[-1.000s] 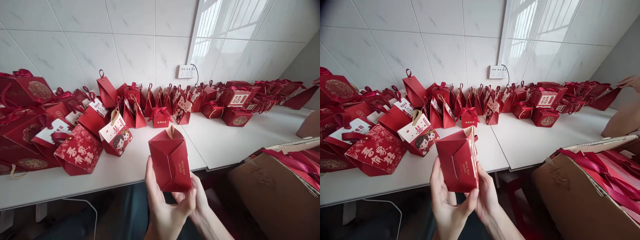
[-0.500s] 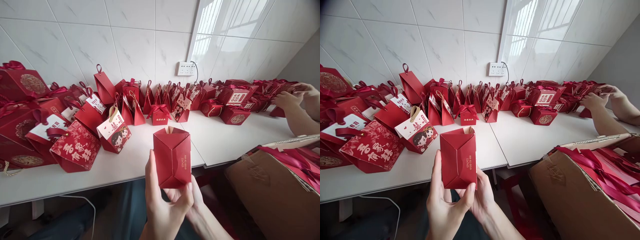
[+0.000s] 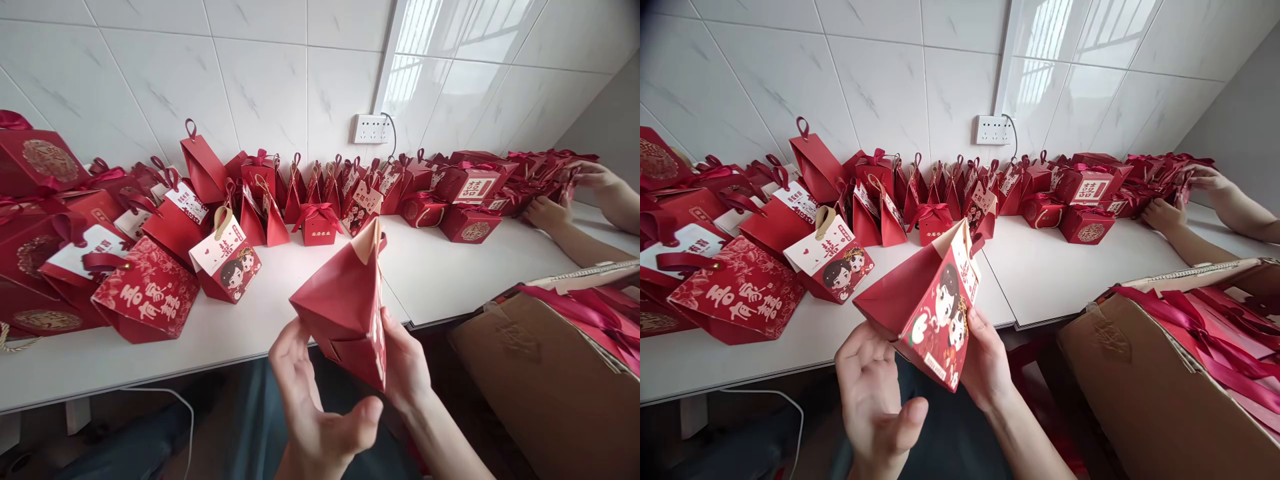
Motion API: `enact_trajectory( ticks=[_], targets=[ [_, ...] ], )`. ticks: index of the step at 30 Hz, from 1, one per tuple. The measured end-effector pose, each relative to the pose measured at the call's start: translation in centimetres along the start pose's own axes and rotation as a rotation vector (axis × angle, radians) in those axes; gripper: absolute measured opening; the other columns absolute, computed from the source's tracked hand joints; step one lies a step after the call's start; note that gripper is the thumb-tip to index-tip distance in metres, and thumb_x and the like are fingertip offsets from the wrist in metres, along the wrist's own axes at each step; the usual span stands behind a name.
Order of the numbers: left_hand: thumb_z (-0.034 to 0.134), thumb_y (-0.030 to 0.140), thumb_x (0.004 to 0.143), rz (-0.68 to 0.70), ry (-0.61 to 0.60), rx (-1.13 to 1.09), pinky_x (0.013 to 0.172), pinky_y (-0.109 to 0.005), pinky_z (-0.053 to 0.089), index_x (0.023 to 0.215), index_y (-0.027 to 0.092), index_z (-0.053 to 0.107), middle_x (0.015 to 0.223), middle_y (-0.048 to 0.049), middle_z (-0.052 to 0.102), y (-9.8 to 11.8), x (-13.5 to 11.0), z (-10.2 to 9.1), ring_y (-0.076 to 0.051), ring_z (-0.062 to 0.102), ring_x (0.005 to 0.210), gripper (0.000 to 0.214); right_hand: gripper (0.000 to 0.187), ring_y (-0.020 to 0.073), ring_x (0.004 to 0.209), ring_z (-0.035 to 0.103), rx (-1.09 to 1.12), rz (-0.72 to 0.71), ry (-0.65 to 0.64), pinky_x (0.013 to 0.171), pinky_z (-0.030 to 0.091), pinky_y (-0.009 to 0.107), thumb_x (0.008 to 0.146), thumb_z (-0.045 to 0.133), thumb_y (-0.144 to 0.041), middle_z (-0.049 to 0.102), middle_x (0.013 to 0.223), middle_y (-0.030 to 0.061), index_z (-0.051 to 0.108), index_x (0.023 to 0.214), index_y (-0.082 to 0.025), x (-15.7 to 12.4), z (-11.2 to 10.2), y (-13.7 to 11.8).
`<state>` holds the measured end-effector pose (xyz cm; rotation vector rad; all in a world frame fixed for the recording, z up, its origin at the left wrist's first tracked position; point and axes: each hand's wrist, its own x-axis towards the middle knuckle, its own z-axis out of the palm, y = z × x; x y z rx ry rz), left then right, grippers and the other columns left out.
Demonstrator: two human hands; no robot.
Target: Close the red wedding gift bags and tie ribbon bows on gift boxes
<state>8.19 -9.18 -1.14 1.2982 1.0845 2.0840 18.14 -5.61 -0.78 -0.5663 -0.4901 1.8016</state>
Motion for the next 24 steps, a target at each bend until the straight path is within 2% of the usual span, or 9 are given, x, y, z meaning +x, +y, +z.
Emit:
enact_trajectory(
  ticks=[2, 6, 9, 11, 13, 15, 17, 20, 24],
  targets=[
    [0.077, 0.052, 0.066, -0.002, 0.010, 0.043, 0.093, -0.037, 0.049, 0.124, 0.022, 0.045, 0.116, -0.0096, 0.056, 0.0, -0.2, -0.1, -0.025, 0.058, 0.108, 0.073, 0.019, 0.0232, 0.087, 0.070, -0.022, -0.046, -0.018, 0.083, 0.056, 0.037, 0.076, 0.075, -0.033, 0.073, 0.092, 0.0025, 0.071, 0.093, -0.023, -0.1, 0.1, -0.3],
    [0.080, 0.041, 0.065, -0.049, -0.015, 0.096, 0.093, -0.040, 0.051, 0.126, 0.024, 0.046, 0.120, -0.0098, 0.056, -0.1, -0.5, -0.5, -0.027, 0.058, 0.110, 0.072, 0.025, 0.0218, 0.084, 0.070, -0.081, -0.131, 0.020, 0.081, 0.056, 0.034, 0.073, 0.078, -0.033, 0.074, 0.092, 0.0017, 0.071, 0.095, -0.024, -0.2, -0.3, -0.7],
    [0.076, 0.044, 0.066, -0.192, 0.004, -0.034, 0.092, -0.042, 0.053, 0.127, 0.026, 0.045, 0.122, -0.0099, 0.058, 0.0, -0.2, -0.5, -0.028, 0.061, 0.108, 0.071, 0.032, 0.0232, 0.086, 0.069, -0.210, -0.278, 0.074, 0.080, 0.055, 0.034, 0.071, 0.081, -0.040, 0.073, 0.094, 0.0031, 0.071, 0.097, -0.025, -0.2, -0.6, -1.1],
    [0.073, 0.050, 0.067, -0.447, 0.052, -0.216, 0.089, -0.040, 0.055, 0.128, 0.025, 0.045, 0.120, -0.0102, 0.061, 0.2, 0.6, -0.5, -0.028, 0.062, 0.107, 0.072, 0.041, 0.0264, 0.094, 0.067, -0.342, -0.393, 0.067, 0.082, 0.054, 0.036, 0.070, 0.080, -0.048, 0.072, 0.101, 0.0054, 0.070, 0.102, -0.026, -0.5, -0.4, -1.6],
    [0.067, 0.053, 0.071, -0.790, 0.083, -0.422, 0.082, -0.035, 0.058, 0.126, 0.023, 0.050, 0.113, -0.0095, 0.065, 0.6, 1.6, -0.5, -0.026, 0.065, 0.100, 0.064, 0.047, 0.0282, 0.099, 0.065, -0.482, -0.478, 0.011, 0.080, 0.055, 0.037, 0.073, 0.074, -0.058, 0.071, 0.106, 0.0076, 0.070, 0.107, -0.026, -0.9, 0.1, -2.2],
    [0.060, 0.050, 0.078, -1.091, 0.032, -0.637, 0.072, -0.028, 0.059, 0.120, 0.020, 0.056, 0.104, -0.0088, 0.068, 0.9, 2.6, -0.6, -0.020, 0.068, 0.085, 0.052, 0.046, 0.0273, 0.098, 0.065, -0.599, -0.522, -0.069, 0.074, 0.056, 0.035, 0.080, 0.065, -0.060, 0.069, 0.110, 0.0092, 0.070, 0.109, -0.025, -1.4, 0.8, -2.7],
    [0.058, 0.047, 0.083, -1.286, -0.075, -0.833, 0.067, -0.020, 0.058, 0.115, 0.016, 0.060, 0.095, -0.0090, 0.068, 1.0, 3.2, -0.7, -0.014, 0.067, 0.076, 0.044, 0.039, 0.0256, 0.094, 0.064, -0.687, -0.542, -0.136, 0.071, 0.056, 0.035, 0.087, 0.058, -0.056, 0.066, 0.115, 0.0096, 0.071, 0.108, -0.025, -1.7, 1.4, -3.0],
    [0.057, 0.048, 0.087, -1.368, -0.172, -0.993, 0.068, -0.014, 0.056, 0.114, 0.012, 0.060, 0.092, -0.0107, 0.067, 0.8, 3.3, -0.8, -0.012, 0.066, 0.076, 0.045, 0.034, 0.0255, 0.096, 0.064, -0.759, -0.536, -0.146, 0.073, 0.057, 0.037, 0.093, 0.053, -0.049, 0.063, 0.124, 0.0099, 0.073, 0.105, -0.025, -2.0, 1.6, -3.1],
    [0.049, 0.050, 0.091, -1.329, -0.140, -1.043, 0.071, -0.016, 0.058, 0.123, 0.012, 0.057, 0.101, -0.0125, 0.066, 0.6, 2.9, -0.8, -0.013, 0.066, 0.080, 0.051, 0.033, 0.0270, 0.102, 0.062, -0.779, -0.509, -0.140, 0.077, 0.056, 0.037, 0.094, 0.051, -0.047, 0.064, 0.122, 0.0106, 0.074, 0.103, -0.024, -2.0, 0.9, -3.0]
  ],
)
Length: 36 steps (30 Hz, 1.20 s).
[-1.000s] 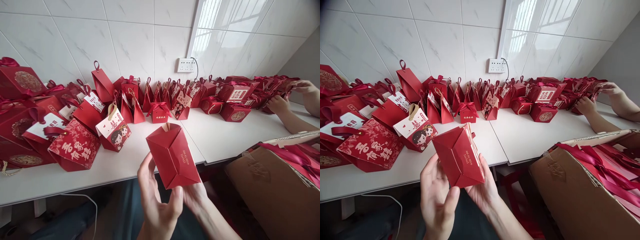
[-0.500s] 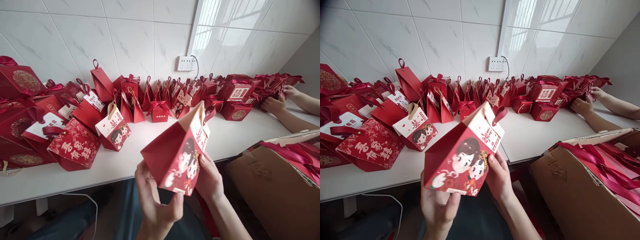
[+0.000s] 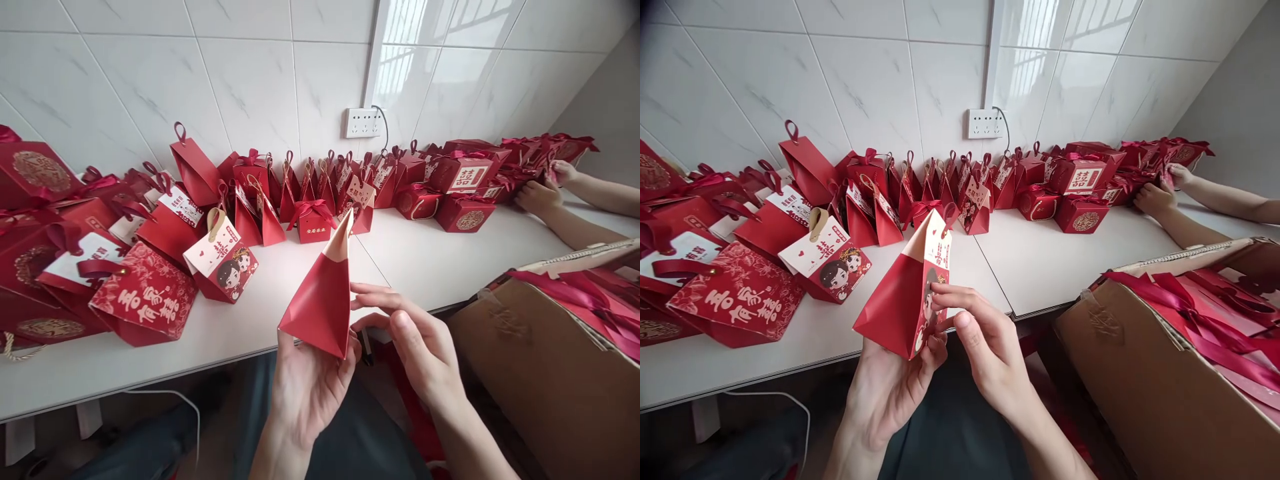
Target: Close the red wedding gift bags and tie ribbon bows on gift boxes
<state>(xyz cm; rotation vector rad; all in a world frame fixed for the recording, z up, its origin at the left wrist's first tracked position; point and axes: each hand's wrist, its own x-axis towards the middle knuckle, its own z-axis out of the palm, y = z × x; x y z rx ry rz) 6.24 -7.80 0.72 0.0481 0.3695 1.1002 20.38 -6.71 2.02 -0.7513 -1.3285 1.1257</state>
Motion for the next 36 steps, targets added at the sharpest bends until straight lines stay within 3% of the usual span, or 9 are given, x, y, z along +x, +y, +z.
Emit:
enact_trajectory(
  ticks=[8, 13, 16, 19, 22, 27, 32, 34, 36],
  targets=[
    [0.050, 0.044, 0.090, 0.195, 0.016, 0.159, 0.072, -0.024, 0.060, 0.117, 0.016, 0.061, 0.109, -0.0109, 0.068, -0.5, -0.2, 0.5, -0.018, 0.068, 0.087, 0.041, 0.027, 0.0245, 0.104, 0.062, 0.033, -0.034, 0.017, 0.079, 0.055, 0.033, 0.094, 0.054, -0.043, 0.066, 0.115, 0.0092, 0.073, 0.099, -0.024, -0.5, 0.0, -0.8],
    [0.065, 0.055, 0.077, 0.512, 0.204, 0.516, 0.072, -0.028, 0.060, 0.130, 0.027, 0.048, 0.119, -0.0086, 0.063, -1.3, -0.1, 0.5, -0.023, 0.065, 0.100, 0.062, 0.048, 0.0233, 0.094, 0.068, 0.215, 0.118, 0.181, 0.071, 0.057, 0.030, 0.070, 0.079, -0.050, 0.068, 0.115, 0.0047, 0.062, 0.111, -0.030, 0.6, -0.9, -0.6],
    [0.075, 0.056, 0.067, 0.724, 0.113, 0.725, 0.074, -0.032, 0.060, 0.138, 0.033, 0.035, 0.128, -0.0091, 0.056, -1.8, 0.0, 0.5, -0.023, 0.065, 0.099, 0.084, 0.050, 0.0206, 0.082, 0.071, 0.466, 0.348, 0.152, 0.059, 0.059, 0.026, 0.069, 0.079, -0.050, 0.071, 0.109, 0.0054, 0.062, 0.109, -0.025, 1.5, -1.9, 0.4],
    [0.068, 0.056, 0.073, 0.722, -0.031, 0.789, 0.071, -0.035, 0.060, 0.142, 0.033, 0.031, 0.113, -0.0080, 0.061, -2.1, 0.1, 0.9, -0.021, 0.067, 0.084, 0.082, 0.039, 0.0150, 0.066, 0.071, 0.753, 0.529, 0.064, 0.047, 0.055, 0.017, 0.075, 0.075, -0.046, 0.075, 0.089, 0.0050, 0.067, 0.100, -0.017, 1.8, -2.9, 1.0],
    [0.065, 0.049, 0.079, 0.693, -0.049, 0.860, 0.072, -0.034, 0.059, 0.143, 0.029, 0.031, 0.098, -0.0055, 0.064, -2.4, 0.4, 1.8, -0.021, 0.068, 0.081, 0.075, 0.027, 0.0107, 0.056, 0.070, 0.872, 0.583, 0.024, 0.045, 0.053, 0.012, 0.081, 0.070, -0.039, 0.074, 0.072, 0.0021, 0.068, 0.090, -0.014, 1.6, -3.8, 0.9],
    [0.062, 0.044, 0.081, 0.682, -0.051, 0.959, 0.074, -0.034, 0.058, 0.135, 0.023, 0.044, 0.105, -0.0079, 0.066, -2.4, 1.0, 2.7, -0.023, 0.067, 0.088, 0.061, 0.027, 0.0123, 0.059, 0.072, 0.872, 0.546, 0.065, 0.046, 0.055, 0.013, 0.085, 0.066, -0.041, 0.074, 0.070, 0.0019, 0.067, 0.087, -0.014, 1.0, -5.3, 0.0],
    [0.056, 0.044, 0.086, 0.804, -0.064, 1.030, 0.074, -0.032, 0.056, 0.122, 0.022, 0.059, 0.108, -0.0066, 0.067, -1.8, 4.0, 1.0, -0.024, 0.066, 0.094, 0.042, 0.030, 0.0159, 0.070, 0.073, 0.733, 0.468, 0.191, 0.052, 0.059, 0.019, 0.081, 0.069, -0.040, 0.076, 0.084, 0.0045, 0.067, 0.098, -0.015, -1.3, -7.3, -1.8],
    [0.055, 0.043, 0.087, 0.895, -0.069, 1.237, 0.084, -0.033, 0.053, 0.120, 0.025, 0.061, 0.110, -0.0059, 0.068, -1.4, 6.4, 0.0, -0.025, 0.064, 0.102, 0.038, 0.039, 0.0195, 0.082, 0.073, 0.545, 0.351, 0.298, 0.062, 0.061, 0.026, 0.079, 0.072, -0.035, 0.075, 0.098, 0.0062, 0.062, 0.113, -0.020, -3.0, -8.0, -3.1],
    [0.058, 0.045, 0.082, 0.966, -0.200, 1.604, 0.093, -0.040, 0.049, 0.112, 0.023, 0.066, 0.111, -0.0089, 0.068, -1.1, 9.4, -1.0, -0.030, 0.062, 0.107, 0.038, 0.048, 0.0213, 0.097, 0.070, 0.277, 0.164, 0.439, 0.079, 0.060, 0.032, 0.080, 0.074, -0.030, 0.070, 0.114, 0.0056, 0.056, 0.124, -0.027, -5.0, -8.9, -4.5]
  ],
)
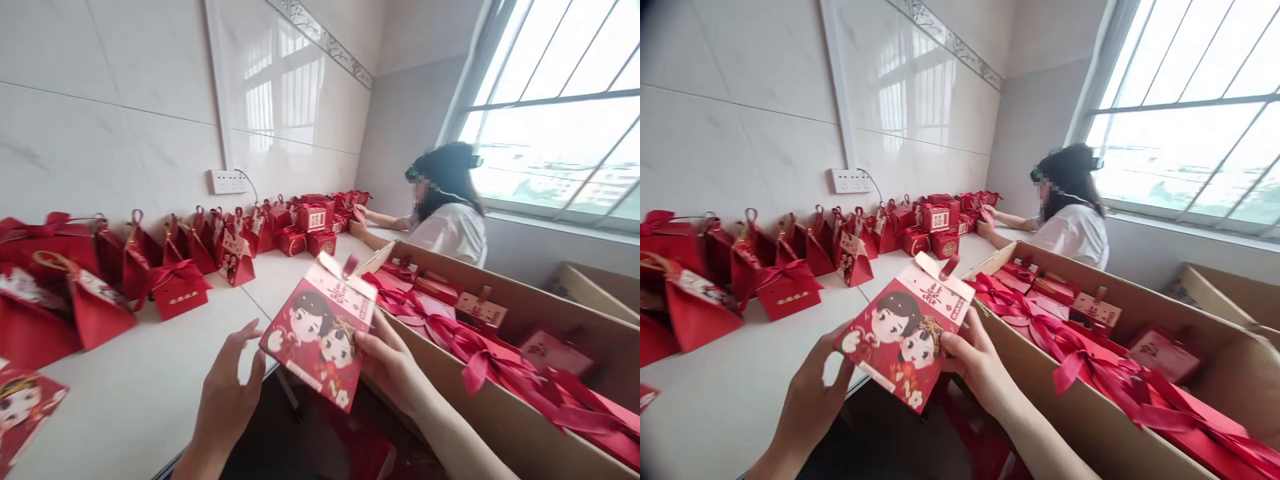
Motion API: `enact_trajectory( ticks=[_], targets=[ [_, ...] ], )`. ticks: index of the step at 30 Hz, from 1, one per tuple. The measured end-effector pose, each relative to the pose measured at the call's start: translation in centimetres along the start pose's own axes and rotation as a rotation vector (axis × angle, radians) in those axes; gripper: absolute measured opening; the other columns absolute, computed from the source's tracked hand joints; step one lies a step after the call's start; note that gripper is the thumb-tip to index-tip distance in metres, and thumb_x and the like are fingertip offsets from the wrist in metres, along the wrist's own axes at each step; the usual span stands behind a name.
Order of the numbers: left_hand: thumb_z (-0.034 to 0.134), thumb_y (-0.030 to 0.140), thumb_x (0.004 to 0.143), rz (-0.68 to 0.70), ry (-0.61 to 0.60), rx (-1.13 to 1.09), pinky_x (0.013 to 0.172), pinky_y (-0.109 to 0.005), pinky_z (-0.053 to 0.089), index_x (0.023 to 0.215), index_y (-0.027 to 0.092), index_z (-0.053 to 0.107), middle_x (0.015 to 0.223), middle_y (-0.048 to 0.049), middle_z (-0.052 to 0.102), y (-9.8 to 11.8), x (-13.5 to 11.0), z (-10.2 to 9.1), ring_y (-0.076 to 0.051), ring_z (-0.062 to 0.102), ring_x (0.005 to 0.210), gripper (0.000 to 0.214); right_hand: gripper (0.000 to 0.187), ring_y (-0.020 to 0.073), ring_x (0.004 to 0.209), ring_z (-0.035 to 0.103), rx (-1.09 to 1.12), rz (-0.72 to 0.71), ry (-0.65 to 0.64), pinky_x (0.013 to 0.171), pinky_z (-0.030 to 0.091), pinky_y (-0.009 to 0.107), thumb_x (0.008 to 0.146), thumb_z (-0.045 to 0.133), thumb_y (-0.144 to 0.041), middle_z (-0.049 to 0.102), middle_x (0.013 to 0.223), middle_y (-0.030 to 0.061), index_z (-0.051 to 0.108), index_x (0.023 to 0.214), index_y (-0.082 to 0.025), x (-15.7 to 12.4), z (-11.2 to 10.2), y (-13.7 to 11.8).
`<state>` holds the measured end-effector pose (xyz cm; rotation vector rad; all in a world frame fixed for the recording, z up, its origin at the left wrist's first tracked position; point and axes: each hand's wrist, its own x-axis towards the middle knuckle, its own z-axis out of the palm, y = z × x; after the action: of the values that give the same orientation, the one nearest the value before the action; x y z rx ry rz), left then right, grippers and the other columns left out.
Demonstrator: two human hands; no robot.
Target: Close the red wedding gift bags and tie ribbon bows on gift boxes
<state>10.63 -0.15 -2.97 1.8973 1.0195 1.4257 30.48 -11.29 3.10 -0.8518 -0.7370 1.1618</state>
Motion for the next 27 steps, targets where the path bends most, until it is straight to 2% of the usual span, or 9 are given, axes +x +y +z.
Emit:
enact_trajectory(
  ticks=[2, 4, 6, 9, 12, 17, 23, 27],
  targets=[
    [0.055, 0.047, 0.080, 0.181, -0.147, 0.230, 0.099, -0.047, 0.046, 0.108, 0.021, 0.069, 0.112, -0.0131, 0.068, -2.6, 1.2, 1.2, -0.034, 0.060, 0.112, 0.041, 0.046, 0.0213, 0.111, 0.064, -0.254, -0.242, 0.087, 0.093, 0.055, 0.035, 0.083, 0.071, -0.028, 0.064, 0.125, 0.0041, 0.053, 0.125, -0.033, -1.5, -1.4, -1.4],
    [0.050, 0.047, 0.080, 0.253, -0.232, 0.440, 0.103, -0.052, 0.043, 0.119, 0.014, 0.064, 0.123, -0.0185, 0.063, -5.0, 1.7, 2.3, -0.037, 0.053, 0.123, 0.053, 0.036, 0.0199, 0.119, 0.059, -0.488, -0.385, 0.102, 0.100, 0.050, 0.034, 0.089, 0.065, -0.029, 0.061, 0.131, 0.0029, 0.054, 0.123, -0.034, -2.5, -2.9, -2.6],
    [0.050, 0.047, 0.077, 0.260, -0.335, 0.663, 0.106, -0.057, 0.039, 0.126, 0.007, 0.059, 0.132, -0.0231, 0.057, -6.7, 1.7, 2.9, -0.040, 0.048, 0.129, 0.064, 0.031, 0.0192, 0.123, 0.056, -0.629, -0.425, 0.088, 0.102, 0.049, 0.033, 0.092, 0.060, -0.030, 0.059, 0.133, 0.0022, 0.054, 0.122, -0.035, -3.0, -4.1, -3.5],
    [0.048, 0.040, 0.074, 0.247, -0.488, 0.908, 0.110, -0.059, 0.033, 0.133, 0.008, 0.054, 0.141, -0.0210, 0.049, -7.9, 1.4, 2.9, -0.038, 0.044, 0.133, 0.067, 0.032, 0.0191, 0.123, 0.057, -0.663, -0.397, 0.089, 0.102, 0.050, 0.033, 0.094, 0.059, -0.033, 0.059, 0.134, 0.0012, 0.052, 0.125, -0.037, -3.2, -5.0, -4.4],
    [0.045, 0.032, 0.077, 0.250, -0.546, 1.007, 0.112, -0.056, 0.032, 0.137, 0.013, 0.051, 0.146, -0.0164, 0.045, -7.9, 1.4, 2.7, -0.034, 0.042, 0.136, 0.063, 0.033, 0.0197, 0.120, 0.059, -0.635, -0.345, 0.053, 0.100, 0.052, 0.034, 0.093, 0.059, -0.036, 0.060, 0.133, 0.0011, 0.052, 0.125, -0.038, -3.5, -4.9, -4.7],
    [0.042, 0.030, 0.080, 0.237, -0.595, 1.074, 0.113, -0.053, 0.032, 0.139, 0.015, 0.047, 0.148, -0.0144, 0.042, -7.0, 1.6, 2.5, -0.031, 0.041, 0.137, 0.061, 0.034, 0.0203, 0.118, 0.061, -0.640, -0.296, -0.003, 0.098, 0.053, 0.035, 0.093, 0.060, -0.035, 0.060, 0.134, 0.0020, 0.052, 0.126, -0.037, -4.0, -4.2, -4.9],
    [0.042, 0.029, 0.080, 0.199, -0.602, 1.071, 0.115, -0.052, 0.031, 0.139, 0.014, 0.047, 0.148, -0.0148, 0.041, -6.3, 1.7, 2.5, -0.031, 0.041, 0.137, 0.062, 0.043, 0.0209, 0.118, 0.061, -0.622, -0.243, -0.082, 0.096, 0.054, 0.036, 0.094, 0.059, -0.034, 0.061, 0.132, 0.0022, 0.046, 0.134, -0.039, -4.6, -4.2, -5.0],
    [0.038, 0.029, 0.080, 0.200, -0.605, 1.091, 0.114, -0.051, 0.032, 0.139, 0.013, 0.047, 0.148, -0.0145, 0.042, -6.4, 1.8, 2.5, -0.030, 0.043, 0.136, 0.062, 0.045, 0.0225, 0.116, 0.062, -0.682, -0.244, -0.087, 0.095, 0.055, 0.038, 0.093, 0.059, -0.036, 0.062, 0.130, 0.0049, 0.045, 0.136, -0.036, -4.9, -4.2, -4.9]
  ],
)
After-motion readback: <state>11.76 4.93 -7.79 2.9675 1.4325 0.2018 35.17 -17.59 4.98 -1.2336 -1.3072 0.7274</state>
